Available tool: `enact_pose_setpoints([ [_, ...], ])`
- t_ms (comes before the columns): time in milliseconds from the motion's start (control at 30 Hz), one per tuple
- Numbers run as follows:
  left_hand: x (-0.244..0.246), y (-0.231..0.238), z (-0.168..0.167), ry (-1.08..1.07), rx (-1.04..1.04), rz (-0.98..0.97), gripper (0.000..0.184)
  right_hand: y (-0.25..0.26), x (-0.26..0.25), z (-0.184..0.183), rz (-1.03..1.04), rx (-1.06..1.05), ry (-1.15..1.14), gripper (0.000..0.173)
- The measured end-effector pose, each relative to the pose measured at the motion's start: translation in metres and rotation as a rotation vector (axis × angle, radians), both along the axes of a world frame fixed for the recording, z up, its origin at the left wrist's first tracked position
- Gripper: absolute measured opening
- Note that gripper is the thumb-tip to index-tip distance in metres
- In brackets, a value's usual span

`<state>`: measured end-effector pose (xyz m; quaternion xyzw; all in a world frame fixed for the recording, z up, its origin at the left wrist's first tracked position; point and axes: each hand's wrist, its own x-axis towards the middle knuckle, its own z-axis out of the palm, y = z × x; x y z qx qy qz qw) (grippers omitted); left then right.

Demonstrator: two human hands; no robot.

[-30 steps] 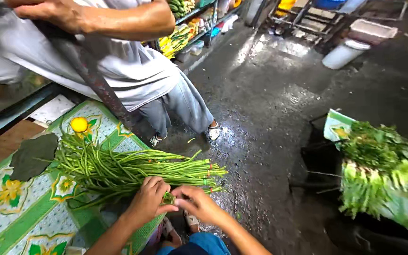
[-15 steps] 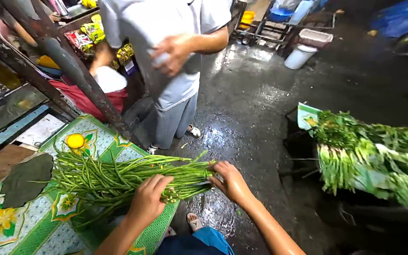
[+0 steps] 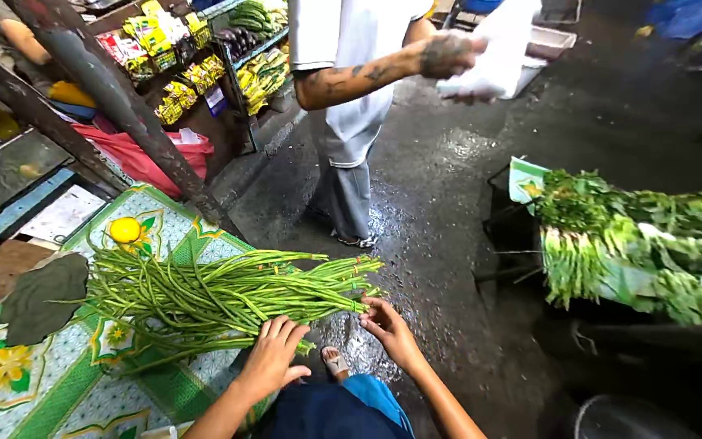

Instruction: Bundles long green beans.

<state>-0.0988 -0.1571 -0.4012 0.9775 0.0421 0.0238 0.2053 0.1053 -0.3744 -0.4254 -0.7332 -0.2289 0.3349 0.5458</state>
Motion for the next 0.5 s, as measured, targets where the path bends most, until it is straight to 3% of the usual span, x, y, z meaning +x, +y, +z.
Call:
enact_pose_setpoints([
  [33, 0.001, 0.001, 0.003, -0.044, -0.045, -0.004, 0.067, -0.002, -0.003, -0.001, -0.015, 0.044, 0.029, 0.049],
  [200, 0.051, 0.000, 0.039, -0.374, -0.087, 0.111, 0.032, -0.006, -0.012, 0.000, -0.018, 0.115, 0.081, 0.052],
  [267, 0.083, -0.003, 0.056, -0.237, -0.068, 0.153, 0.038, -0.004, -0.017, 0.005, -0.035, 0.152, 0.126, 0.054],
  [333, 0.111, -0.002, 0.063, 0.068, -0.066, 0.150, 0.048, 0.001, -0.021, 0.009, -0.064, 0.186, 0.170, 0.055],
  [400, 0.128, 0.005, 0.058, 0.251, -0.130, 0.139, 0.039, 0.010, -0.024, 0.015, -0.125, 0.196, 0.212, 0.049],
  [500, 0.126, 0.021, 0.065, 0.066, -0.318, 0.181, 0.026, 0.029, -0.021, 0.028, -0.246, 0.197, 0.199, 0.025],
])
